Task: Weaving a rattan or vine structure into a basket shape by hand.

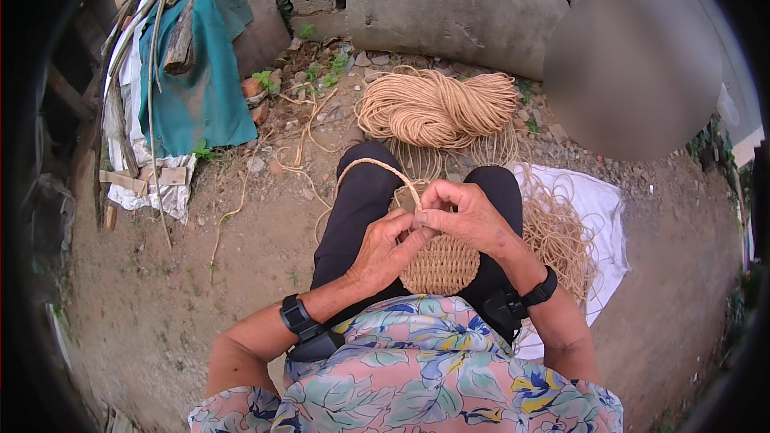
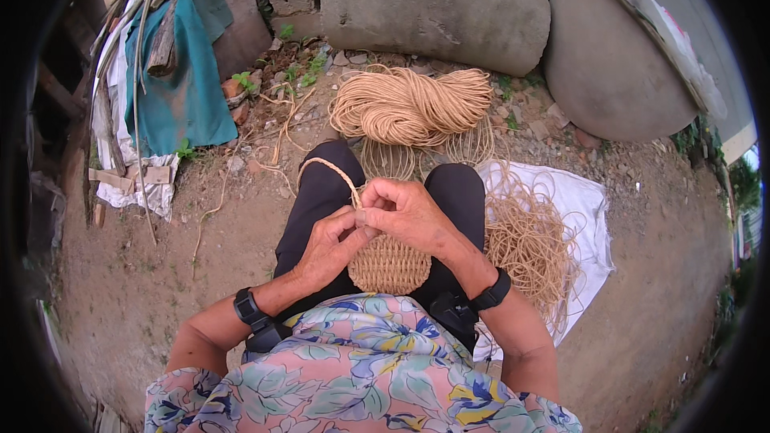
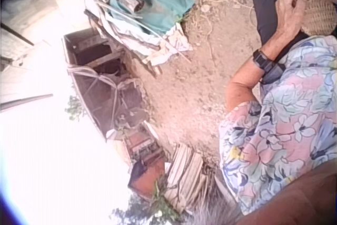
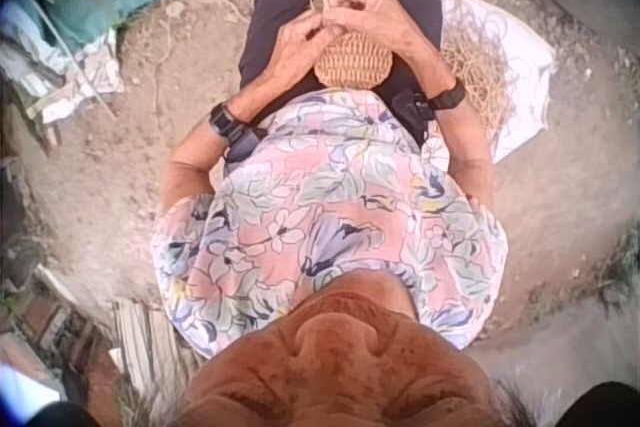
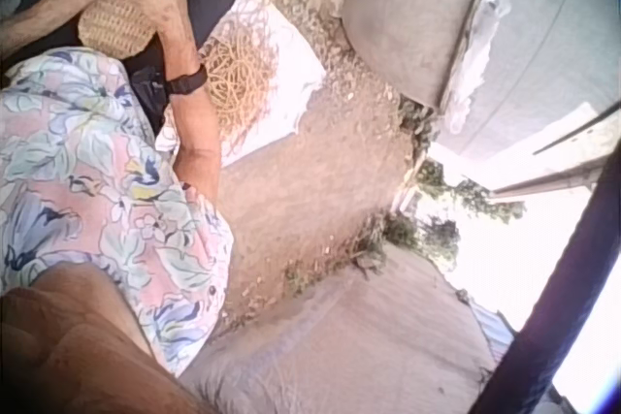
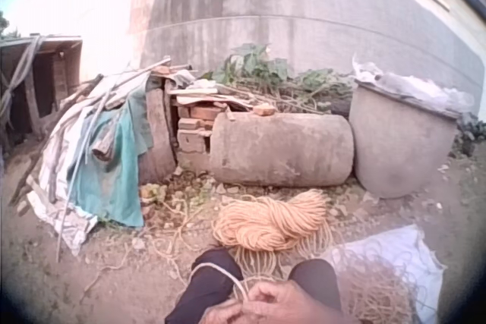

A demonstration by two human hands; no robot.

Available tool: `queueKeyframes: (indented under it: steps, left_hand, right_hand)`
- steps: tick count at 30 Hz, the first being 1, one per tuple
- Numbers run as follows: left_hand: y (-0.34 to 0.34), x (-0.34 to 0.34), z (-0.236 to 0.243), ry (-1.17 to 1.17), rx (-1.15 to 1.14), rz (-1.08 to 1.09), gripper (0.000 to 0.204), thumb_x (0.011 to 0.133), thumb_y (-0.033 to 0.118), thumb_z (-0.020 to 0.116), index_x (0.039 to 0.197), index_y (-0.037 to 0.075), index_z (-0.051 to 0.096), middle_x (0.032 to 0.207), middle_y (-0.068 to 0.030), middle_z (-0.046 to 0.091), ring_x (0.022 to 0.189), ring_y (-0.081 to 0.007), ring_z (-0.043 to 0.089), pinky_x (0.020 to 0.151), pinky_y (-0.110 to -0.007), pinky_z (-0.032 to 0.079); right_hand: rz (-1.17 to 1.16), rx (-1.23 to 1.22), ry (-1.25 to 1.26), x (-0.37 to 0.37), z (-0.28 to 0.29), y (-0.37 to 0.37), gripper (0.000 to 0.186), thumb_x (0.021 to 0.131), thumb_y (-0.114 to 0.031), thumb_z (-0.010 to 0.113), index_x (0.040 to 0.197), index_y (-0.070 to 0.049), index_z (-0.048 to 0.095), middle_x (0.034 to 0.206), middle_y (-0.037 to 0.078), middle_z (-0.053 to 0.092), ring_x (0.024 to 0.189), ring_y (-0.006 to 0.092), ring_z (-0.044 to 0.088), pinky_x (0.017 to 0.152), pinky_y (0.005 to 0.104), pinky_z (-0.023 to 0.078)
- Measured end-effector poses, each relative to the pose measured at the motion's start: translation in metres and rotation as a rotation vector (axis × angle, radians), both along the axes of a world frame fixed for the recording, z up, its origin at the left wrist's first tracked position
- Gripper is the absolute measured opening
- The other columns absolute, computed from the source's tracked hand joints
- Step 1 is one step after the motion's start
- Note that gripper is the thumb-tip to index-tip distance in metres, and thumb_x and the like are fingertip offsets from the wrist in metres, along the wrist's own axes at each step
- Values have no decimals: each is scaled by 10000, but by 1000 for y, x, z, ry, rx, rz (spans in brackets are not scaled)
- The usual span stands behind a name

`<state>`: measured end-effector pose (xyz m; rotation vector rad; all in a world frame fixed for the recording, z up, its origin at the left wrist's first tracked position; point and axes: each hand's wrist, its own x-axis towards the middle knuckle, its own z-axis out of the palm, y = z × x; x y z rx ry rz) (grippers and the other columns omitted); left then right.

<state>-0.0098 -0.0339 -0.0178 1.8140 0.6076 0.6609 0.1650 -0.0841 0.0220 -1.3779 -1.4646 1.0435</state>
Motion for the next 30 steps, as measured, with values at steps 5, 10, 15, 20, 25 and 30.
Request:
queueKeyframes:
  steps: [5,10,15,20,25,30]
  left_hand:
    - [-10,1,-6,-95,-347,73,150,891,133,615,903,-14,640,858,-45,563,789,-122,551,728,-275,440]
    - [-14,-2,-8,-19,-241,158,133,880,130,620,852,2,638,866,-32,559,832,-115,552,773,-266,429]
    - [-9,-9,-5,45,-386,63,122,868,121,628,862,1,641,847,-24,567,821,-106,548,766,-257,426]
    - [-6,-12,-8,74,-486,-53,89,872,104,649,904,24,629,768,10,563,773,-78,541,718,-237,427]
    - [0,-3,-4,-4,-512,54,358,804,34,743,1013,82,456,764,6,569,676,-56,517,614,-212,419]
    - [-3,1,-5,-6,-457,140,360,802,37,745,1003,80,449,775,-6,580,682,-52,521,615,-209,428]
  right_hand:
    - [-286,10,-71,16,-37,-3,242,863,-234,670,941,-14,604,706,36,604,638,121,557,603,286,464]
    - [-234,-177,-561,-2,-11,-1,253,801,-110,621,1050,-78,589,636,46,600,584,138,568,577,281,440]
    - [-242,-105,-522,-5,-19,-6,159,773,-139,572,909,-88,637,685,128,651,661,329,640,623,424,482]
    - [-396,-52,-403,-18,-32,-22,79,765,-114,591,806,-87,652,600,105,617,608,296,634,605,424,474]
    - [-555,205,-440,-20,-35,-26,86,765,-52,599,831,-56,654,604,68,603,522,186,587,535,327,450]
    - [-638,376,-551,-25,-39,-24,81,760,-45,598,813,-84,645,607,59,606,549,223,586,589,354,425]
